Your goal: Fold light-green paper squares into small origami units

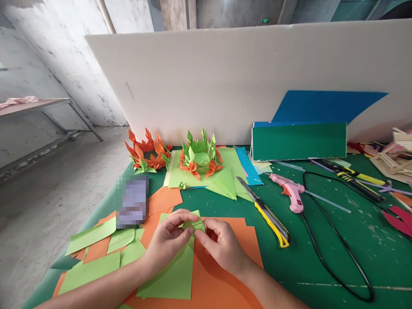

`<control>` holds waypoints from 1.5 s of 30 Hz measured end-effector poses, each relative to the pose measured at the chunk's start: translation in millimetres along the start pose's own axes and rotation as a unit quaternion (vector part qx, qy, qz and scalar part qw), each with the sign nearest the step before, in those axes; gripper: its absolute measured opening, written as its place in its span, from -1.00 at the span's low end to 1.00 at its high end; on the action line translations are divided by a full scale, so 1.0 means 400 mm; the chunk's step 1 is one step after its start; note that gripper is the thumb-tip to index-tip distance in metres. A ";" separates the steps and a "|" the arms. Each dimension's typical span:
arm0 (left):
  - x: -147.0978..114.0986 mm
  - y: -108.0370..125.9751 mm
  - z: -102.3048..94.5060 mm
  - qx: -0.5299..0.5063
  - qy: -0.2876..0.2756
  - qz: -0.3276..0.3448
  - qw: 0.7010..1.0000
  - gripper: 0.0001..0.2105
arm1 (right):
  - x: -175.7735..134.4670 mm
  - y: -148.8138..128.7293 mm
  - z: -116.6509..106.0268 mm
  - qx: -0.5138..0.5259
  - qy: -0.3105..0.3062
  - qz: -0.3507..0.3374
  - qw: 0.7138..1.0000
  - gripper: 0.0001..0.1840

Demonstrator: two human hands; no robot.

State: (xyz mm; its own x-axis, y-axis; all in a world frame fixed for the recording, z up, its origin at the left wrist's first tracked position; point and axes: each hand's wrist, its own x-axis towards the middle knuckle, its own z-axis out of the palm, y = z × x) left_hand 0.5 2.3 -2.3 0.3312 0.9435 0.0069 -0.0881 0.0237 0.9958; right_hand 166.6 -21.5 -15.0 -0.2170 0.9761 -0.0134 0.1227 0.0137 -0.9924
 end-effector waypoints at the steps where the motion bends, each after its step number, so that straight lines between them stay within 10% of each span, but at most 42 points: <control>1: 0.000 0.002 0.001 -0.009 0.001 -0.005 1.000 -0.84 | 0.000 0.000 0.001 0.014 -0.001 0.002 1.000 -0.60; 13: 0.009 0.021 0.007 -0.087 -0.029 -0.088 0.992 -0.86 | 0.000 -0.003 0.003 0.073 -0.053 0.013 0.996 -0.60; 24: 0.004 -0.015 -0.003 0.021 -0.024 -0.017 0.999 -0.86 | 0.008 0.009 -0.002 0.002 0.081 -0.073 0.994 -0.82; 45: 0.019 -0.021 -0.014 -0.005 0.008 -0.033 0.999 -0.69 | 0.022 0.021 -0.008 -0.103 0.127 -0.124 0.979 -0.88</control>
State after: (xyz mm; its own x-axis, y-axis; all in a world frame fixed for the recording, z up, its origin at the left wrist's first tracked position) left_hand -1.6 11.0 -11.1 0.3216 0.9449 -0.0605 -0.0759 0.0894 0.9931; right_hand 169.0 -12.2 -23.0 -0.0202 0.9594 0.2812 0.2953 0.2744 -0.9151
